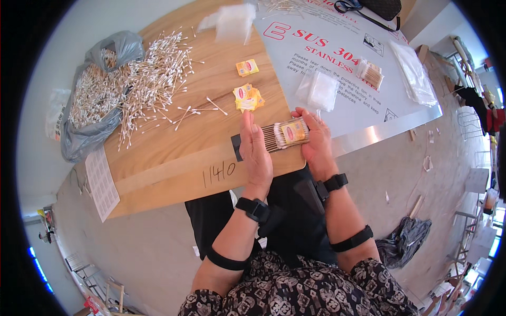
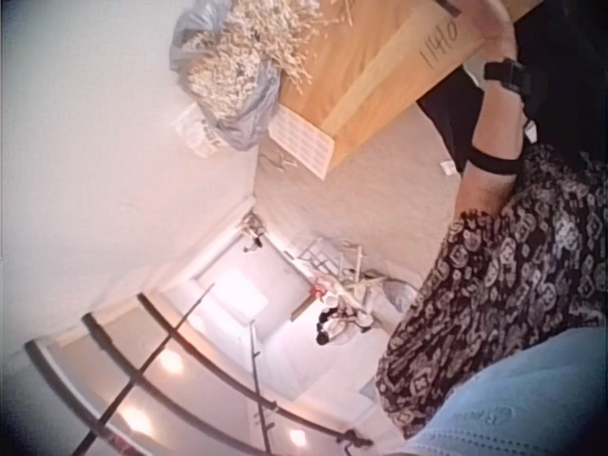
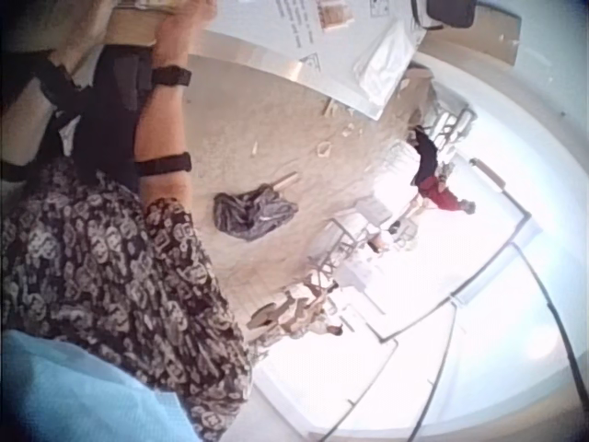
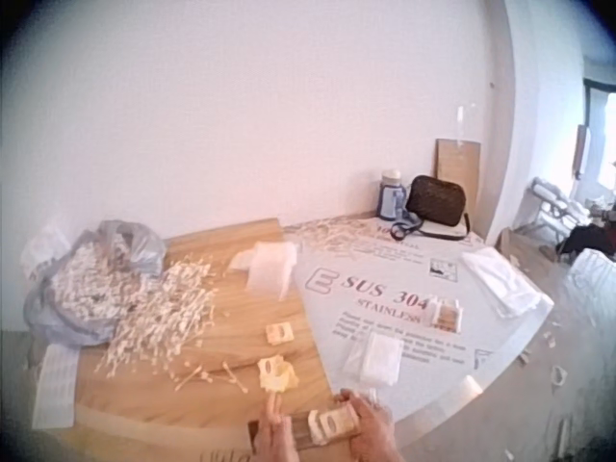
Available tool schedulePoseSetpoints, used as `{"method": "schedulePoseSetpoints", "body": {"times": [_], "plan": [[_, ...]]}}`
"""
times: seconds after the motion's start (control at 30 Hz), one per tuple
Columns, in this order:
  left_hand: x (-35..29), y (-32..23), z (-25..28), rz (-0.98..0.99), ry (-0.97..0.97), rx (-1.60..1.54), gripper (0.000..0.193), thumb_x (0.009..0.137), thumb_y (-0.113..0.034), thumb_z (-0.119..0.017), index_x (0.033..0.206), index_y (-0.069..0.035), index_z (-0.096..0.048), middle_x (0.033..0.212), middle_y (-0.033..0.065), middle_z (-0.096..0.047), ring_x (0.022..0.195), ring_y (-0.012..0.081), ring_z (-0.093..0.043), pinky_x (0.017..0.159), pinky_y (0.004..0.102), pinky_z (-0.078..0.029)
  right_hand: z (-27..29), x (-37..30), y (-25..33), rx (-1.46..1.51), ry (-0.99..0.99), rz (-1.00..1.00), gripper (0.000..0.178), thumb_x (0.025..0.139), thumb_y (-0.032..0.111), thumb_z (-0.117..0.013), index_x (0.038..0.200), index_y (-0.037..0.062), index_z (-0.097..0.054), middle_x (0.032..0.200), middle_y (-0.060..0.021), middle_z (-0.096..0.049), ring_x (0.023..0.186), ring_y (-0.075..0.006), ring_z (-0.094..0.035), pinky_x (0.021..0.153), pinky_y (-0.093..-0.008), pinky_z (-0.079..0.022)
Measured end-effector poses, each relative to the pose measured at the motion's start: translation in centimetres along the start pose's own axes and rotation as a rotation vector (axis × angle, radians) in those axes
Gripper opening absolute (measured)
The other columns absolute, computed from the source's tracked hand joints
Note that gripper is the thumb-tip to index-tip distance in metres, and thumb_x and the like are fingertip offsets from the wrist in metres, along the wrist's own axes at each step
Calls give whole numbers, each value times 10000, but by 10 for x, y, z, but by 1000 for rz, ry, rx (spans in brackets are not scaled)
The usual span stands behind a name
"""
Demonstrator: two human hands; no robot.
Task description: Organize cotton swabs and place them into small plastic bags.
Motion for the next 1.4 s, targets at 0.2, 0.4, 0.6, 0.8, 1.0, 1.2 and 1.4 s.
{"method": "schedulePoseSetpoints", "body": {"times": [0.2, 0.4, 0.6, 0.8, 1.0, 1.2, 1.4], "plan": [[-1, 23, -9, 14, -3, -292, 569, 1057, -306, -368, 1482, 58, -268, 1543, 191, -297, 1442, 283, -264, 1176, 380, -189, -4, -4, -1, -20, -18, 22, 210, 927, 131, -646, 1029, -52, -657, 968, -134, -682, 869, -181, -642, 788, -318, -542], [-12, 17, -11, 96, -47, -348, 599, 1058, -336, -358, 1496, 54, -235, 1573, 178, -236, 1468, 280, -196, 1199, 414, -128, -1, -13, 4, 126, -80, -31, 273, 929, 135, -638, 1126, -49, -593, 1020, -141, -673, 937, -209, -643, 846, -350, -537], [-32, -12, -29, 293, 89, -556, 680, 1066, -408, -292, 1512, 73, -117, 1586, 175, -181, 1469, 234, -176, 1197, 352, -125, 1, -34, 1, 387, -48, 8, 285, 912, 109, -650, 1152, -27, -576, 1119, -125, -658, 999, -212, -638, 906, -357, -516], [-27, -16, -33, 198, 142, -486, 692, 1052, -495, -231, 1491, 39, -237, 1518, 147, -333, 1402, 223, -309, 1167, 359, -212, -21, -43, -5, 233, -3, 55, 312, 917, 80, -632, 1200, -23, -551, 1195, -131, -640, 1075, -243, -621, 961, -417, -507], [-24, -13, -33, 301, 129, -609, 662, 1061, -455, -251, 1492, 47, -218, 1511, 147, -339, 1392, 203, -321, 1172, 346, -216, -25, -47, -7, 195, -34, 75, 311, 908, 53, -640, 1198, -19, -554, 1188, -128, -647, 1043, -235, -637, 922, -395, -530], [-22, -21, -42, 480, 28, -789, 726, 1033, -518, -311, 1465, 58, -223, 1477, 175, -365, 1369, 234, -355, 1172, 366, -241, -22, -45, -8, 196, -44, 29, 286, 892, 22, -649, 1172, -20, -613, 1139, -96, -671, 977, -161, -647, 854, -296, -530], [-20, -6, -33, 578, -17, -955, 765, 1010, -532, -393, 1436, 80, -223, 1437, 182, -392, 1336, 230, -388, 1145, 399, -305, -27, -48, -4, 178, -31, 42, 288, 901, 22, -636, 1185, -27, -616, 1139, -100, -669, 970, -156, -646, 857, -280, -524]]}}
Point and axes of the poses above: each hand's wrist, its own x-axis towards the middle knuckle, its own z-axis out of the back of the hand, y = z × x, the point moved 4 cm from there along x, towards the middle knuckle
